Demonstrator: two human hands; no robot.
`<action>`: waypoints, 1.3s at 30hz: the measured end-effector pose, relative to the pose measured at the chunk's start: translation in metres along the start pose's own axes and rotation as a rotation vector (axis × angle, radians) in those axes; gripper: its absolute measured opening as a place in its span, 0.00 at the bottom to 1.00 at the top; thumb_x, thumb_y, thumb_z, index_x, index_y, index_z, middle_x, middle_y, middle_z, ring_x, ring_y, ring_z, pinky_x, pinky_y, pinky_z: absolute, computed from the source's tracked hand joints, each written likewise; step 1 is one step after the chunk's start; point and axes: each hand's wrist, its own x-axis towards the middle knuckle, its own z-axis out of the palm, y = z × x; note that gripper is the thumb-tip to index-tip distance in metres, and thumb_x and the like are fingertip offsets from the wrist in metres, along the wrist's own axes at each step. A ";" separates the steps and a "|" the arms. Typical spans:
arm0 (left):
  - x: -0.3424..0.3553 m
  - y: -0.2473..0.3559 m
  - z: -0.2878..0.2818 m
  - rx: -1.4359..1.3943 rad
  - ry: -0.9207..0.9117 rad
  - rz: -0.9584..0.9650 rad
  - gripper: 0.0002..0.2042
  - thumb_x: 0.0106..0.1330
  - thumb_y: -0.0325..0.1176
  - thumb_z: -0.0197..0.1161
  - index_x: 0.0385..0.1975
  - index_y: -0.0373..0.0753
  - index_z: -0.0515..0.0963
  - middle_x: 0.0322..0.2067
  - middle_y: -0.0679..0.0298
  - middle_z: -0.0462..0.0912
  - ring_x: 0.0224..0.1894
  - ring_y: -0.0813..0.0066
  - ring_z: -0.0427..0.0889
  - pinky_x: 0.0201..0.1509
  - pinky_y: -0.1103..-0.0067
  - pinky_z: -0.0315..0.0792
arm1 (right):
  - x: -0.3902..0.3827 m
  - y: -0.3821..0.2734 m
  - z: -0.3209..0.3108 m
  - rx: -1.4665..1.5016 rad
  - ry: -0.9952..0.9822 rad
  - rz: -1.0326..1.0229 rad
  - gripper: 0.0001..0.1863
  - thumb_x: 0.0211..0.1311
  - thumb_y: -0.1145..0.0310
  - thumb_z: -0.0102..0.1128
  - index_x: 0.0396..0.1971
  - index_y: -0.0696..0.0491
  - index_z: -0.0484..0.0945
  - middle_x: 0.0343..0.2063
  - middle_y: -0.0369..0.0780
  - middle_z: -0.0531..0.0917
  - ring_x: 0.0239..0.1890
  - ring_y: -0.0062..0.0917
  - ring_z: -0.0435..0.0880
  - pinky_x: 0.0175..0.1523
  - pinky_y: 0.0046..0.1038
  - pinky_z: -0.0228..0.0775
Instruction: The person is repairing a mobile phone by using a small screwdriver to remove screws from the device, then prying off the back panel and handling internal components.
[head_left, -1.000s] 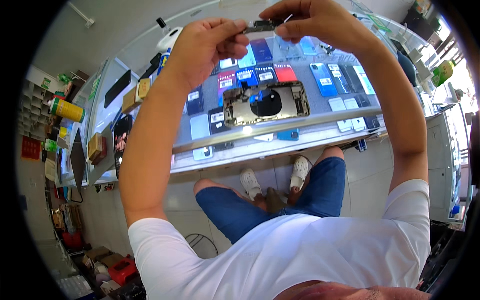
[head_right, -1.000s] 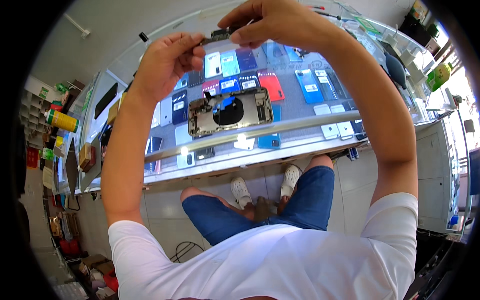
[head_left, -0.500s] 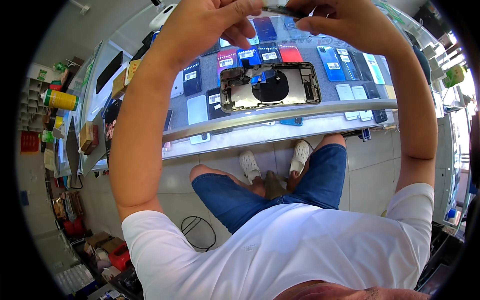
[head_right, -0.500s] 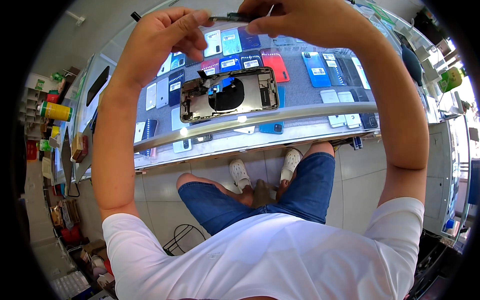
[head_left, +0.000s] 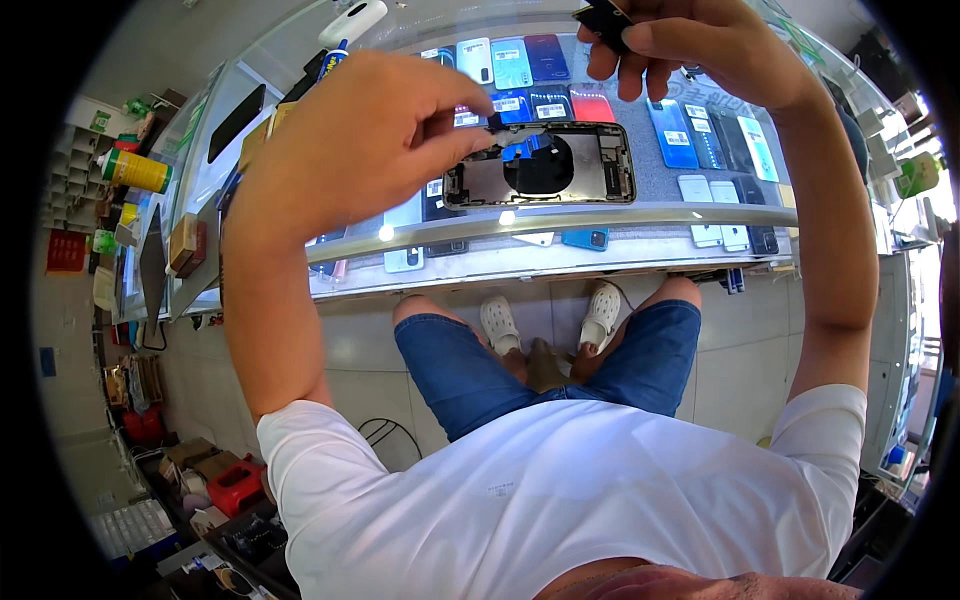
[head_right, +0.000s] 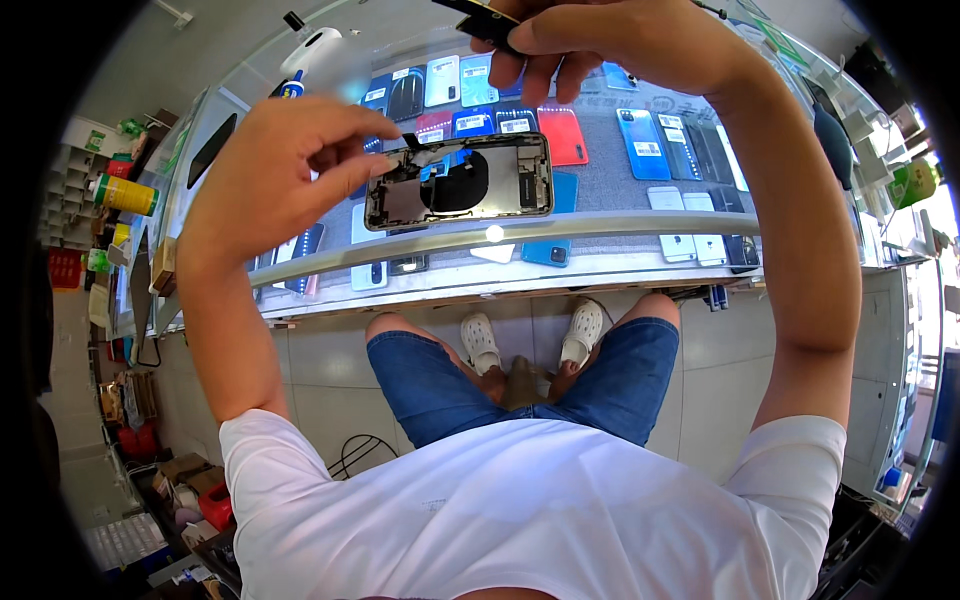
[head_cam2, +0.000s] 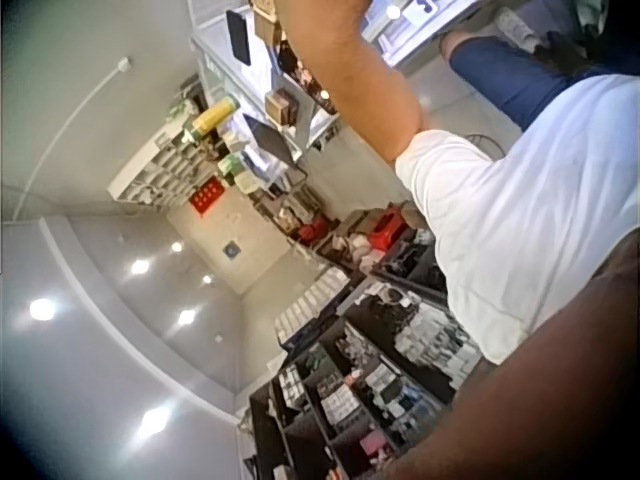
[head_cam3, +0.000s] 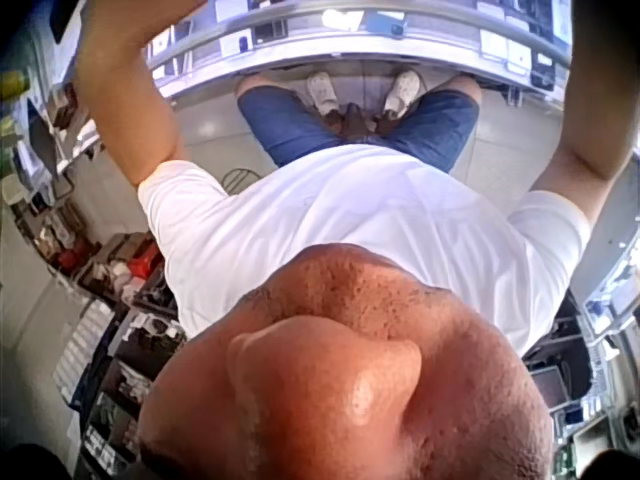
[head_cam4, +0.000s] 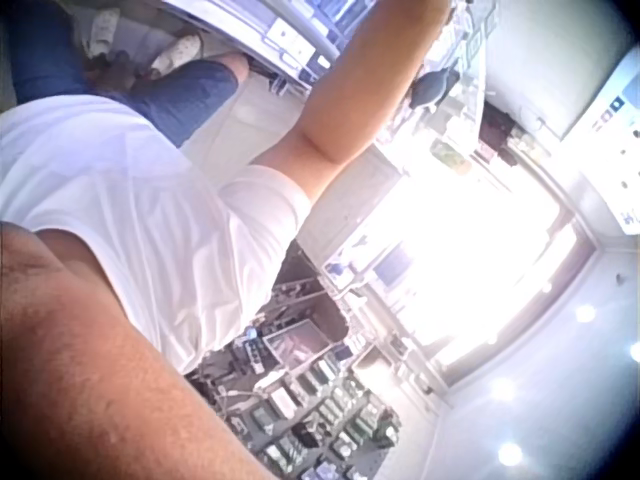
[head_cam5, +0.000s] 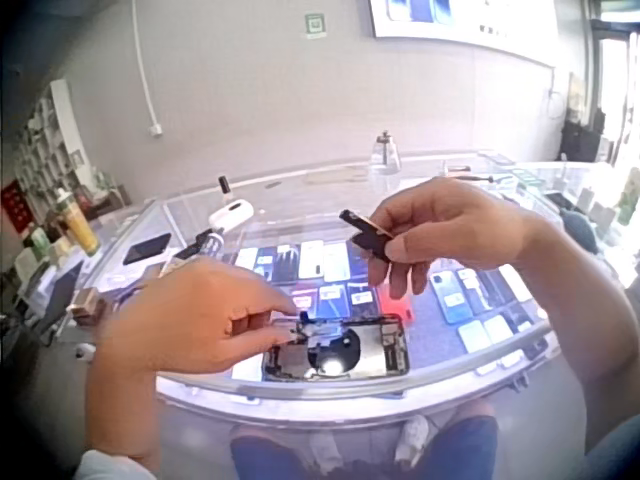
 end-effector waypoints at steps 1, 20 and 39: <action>-0.008 0.001 0.008 0.003 0.060 0.029 0.11 0.67 0.31 0.72 0.47 0.36 0.87 0.29 0.61 0.85 0.24 0.79 0.79 0.29 0.80 0.71 | -0.003 -0.003 0.003 -0.010 -0.030 0.007 0.13 0.76 0.71 0.59 0.52 0.63 0.81 0.41 0.42 0.89 0.40 0.22 0.90 0.44 0.22 0.82; -0.023 0.028 0.064 -0.015 0.207 -0.065 0.22 0.61 0.36 0.76 0.55 0.39 0.83 0.27 0.59 0.80 0.24 0.66 0.73 0.30 0.71 0.69 | 0.006 0.015 0.023 -0.445 -0.269 -0.290 0.12 0.79 0.66 0.58 0.49 0.60 0.82 0.30 0.34 0.83 0.32 0.15 0.79 0.40 0.22 0.74; -0.032 0.032 0.076 -0.027 0.334 0.002 0.13 0.60 0.27 0.76 0.45 0.38 0.87 0.24 0.62 0.76 0.21 0.70 0.74 0.27 0.74 0.68 | 0.010 0.022 0.025 0.122 -0.203 0.053 0.16 0.80 0.66 0.55 0.55 0.62 0.78 0.40 0.43 0.88 0.35 0.26 0.89 0.42 0.25 0.83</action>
